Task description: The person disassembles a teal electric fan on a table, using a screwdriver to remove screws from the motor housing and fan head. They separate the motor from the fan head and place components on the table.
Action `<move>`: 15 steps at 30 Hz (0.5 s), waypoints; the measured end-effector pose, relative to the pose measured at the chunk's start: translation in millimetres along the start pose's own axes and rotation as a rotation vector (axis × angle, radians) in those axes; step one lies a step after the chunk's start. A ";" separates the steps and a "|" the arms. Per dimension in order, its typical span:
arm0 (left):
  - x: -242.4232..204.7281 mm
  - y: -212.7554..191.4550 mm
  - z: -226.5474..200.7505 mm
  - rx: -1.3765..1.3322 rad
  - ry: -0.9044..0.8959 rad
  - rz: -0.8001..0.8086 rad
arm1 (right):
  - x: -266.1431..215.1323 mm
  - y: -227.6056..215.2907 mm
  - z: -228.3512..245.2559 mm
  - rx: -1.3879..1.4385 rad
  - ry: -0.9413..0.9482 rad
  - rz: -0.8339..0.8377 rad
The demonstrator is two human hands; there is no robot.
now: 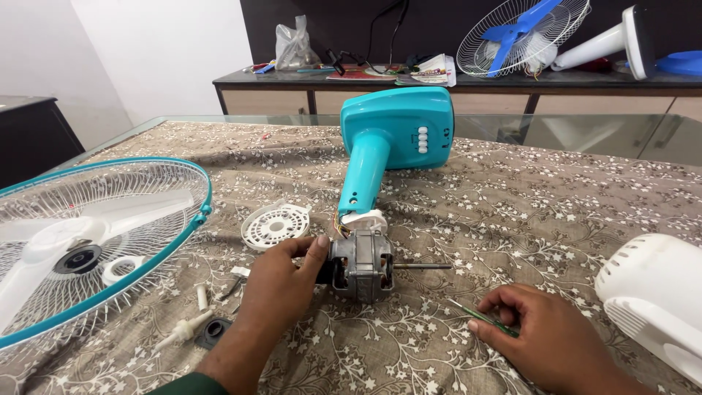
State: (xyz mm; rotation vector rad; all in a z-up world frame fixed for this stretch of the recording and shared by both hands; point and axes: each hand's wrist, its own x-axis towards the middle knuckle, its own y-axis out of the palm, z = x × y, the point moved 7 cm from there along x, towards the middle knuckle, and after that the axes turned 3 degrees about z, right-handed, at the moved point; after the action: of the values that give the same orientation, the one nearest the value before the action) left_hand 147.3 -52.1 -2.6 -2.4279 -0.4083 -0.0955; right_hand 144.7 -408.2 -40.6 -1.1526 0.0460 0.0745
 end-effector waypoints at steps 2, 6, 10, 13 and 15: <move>0.4 1.5 -0.2 0.024 0.012 0.001 | -0.2 -0.8 1.0 0.010 -0.024 -0.018; -3.7 3.7 1.0 0.032 0.008 -0.026 | -0.3 0.7 -1.6 0.015 0.000 -0.003; -14.7 11.8 0.6 -0.008 -0.124 -0.037 | -0.5 1.7 -2.5 0.044 -0.005 0.013; -34.7 25.4 10.4 -0.177 -0.387 0.057 | -1.3 2.5 -2.6 0.082 -0.039 0.032; -37.4 23.5 6.5 -0.242 -0.376 0.064 | -0.5 1.8 -0.4 0.120 -0.078 0.058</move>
State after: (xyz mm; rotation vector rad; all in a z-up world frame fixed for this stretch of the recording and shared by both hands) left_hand 118.9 -75.2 -28.3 -2.6984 -0.5079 0.3650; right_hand 144.0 -407.8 -42.4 -1.0271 0.0141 0.1659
